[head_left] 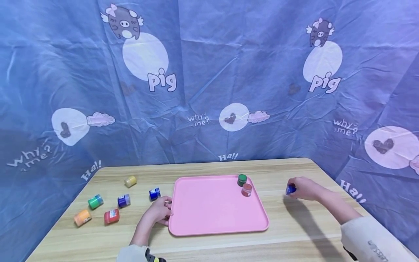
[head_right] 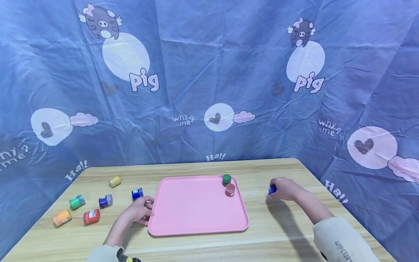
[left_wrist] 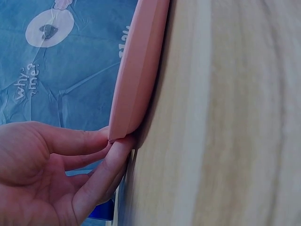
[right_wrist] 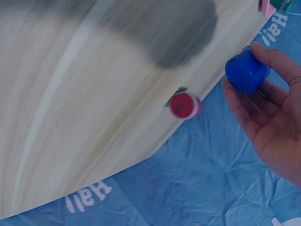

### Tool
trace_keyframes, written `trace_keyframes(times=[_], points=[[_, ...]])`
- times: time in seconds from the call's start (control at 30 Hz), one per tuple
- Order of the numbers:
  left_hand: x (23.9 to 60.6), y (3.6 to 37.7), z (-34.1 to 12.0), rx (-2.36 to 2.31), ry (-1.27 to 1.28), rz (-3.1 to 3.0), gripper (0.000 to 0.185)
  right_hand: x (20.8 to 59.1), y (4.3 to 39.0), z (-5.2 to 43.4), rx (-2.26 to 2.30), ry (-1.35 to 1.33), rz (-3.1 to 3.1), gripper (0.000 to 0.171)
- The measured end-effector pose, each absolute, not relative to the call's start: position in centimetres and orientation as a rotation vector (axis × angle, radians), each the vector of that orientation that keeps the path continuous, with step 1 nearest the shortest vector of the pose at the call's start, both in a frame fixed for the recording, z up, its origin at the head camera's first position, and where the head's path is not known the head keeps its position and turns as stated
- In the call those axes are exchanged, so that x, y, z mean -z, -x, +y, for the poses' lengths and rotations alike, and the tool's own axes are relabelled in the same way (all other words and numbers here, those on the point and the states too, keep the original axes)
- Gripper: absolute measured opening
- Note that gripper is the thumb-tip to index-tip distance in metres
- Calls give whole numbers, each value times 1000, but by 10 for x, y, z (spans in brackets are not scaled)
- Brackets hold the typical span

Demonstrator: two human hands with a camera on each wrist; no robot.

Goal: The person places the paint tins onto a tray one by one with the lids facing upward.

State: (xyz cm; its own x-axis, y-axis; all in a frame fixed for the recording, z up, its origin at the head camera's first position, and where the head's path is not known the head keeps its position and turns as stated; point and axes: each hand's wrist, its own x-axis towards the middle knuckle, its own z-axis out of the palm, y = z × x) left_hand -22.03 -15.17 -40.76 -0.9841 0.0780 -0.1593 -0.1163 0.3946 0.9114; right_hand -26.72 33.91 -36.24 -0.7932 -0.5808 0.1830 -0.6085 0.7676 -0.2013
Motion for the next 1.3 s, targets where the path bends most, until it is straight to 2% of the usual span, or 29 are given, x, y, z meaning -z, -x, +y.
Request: trace_keyframes(times=[0.33, 0.77, 1.3], points=[[408, 223, -152, -1624, 42, 2475, 46, 350, 258, 299, -282, -900, -2904, 20], [410, 222, -153, -1641, 50, 2469, 46, 364, 260, 268, -359, -876, -2897, 26], [413, 224, -152, -1645, 37, 2473, 45, 377, 259, 241, -798, -608, -2923, 21]])
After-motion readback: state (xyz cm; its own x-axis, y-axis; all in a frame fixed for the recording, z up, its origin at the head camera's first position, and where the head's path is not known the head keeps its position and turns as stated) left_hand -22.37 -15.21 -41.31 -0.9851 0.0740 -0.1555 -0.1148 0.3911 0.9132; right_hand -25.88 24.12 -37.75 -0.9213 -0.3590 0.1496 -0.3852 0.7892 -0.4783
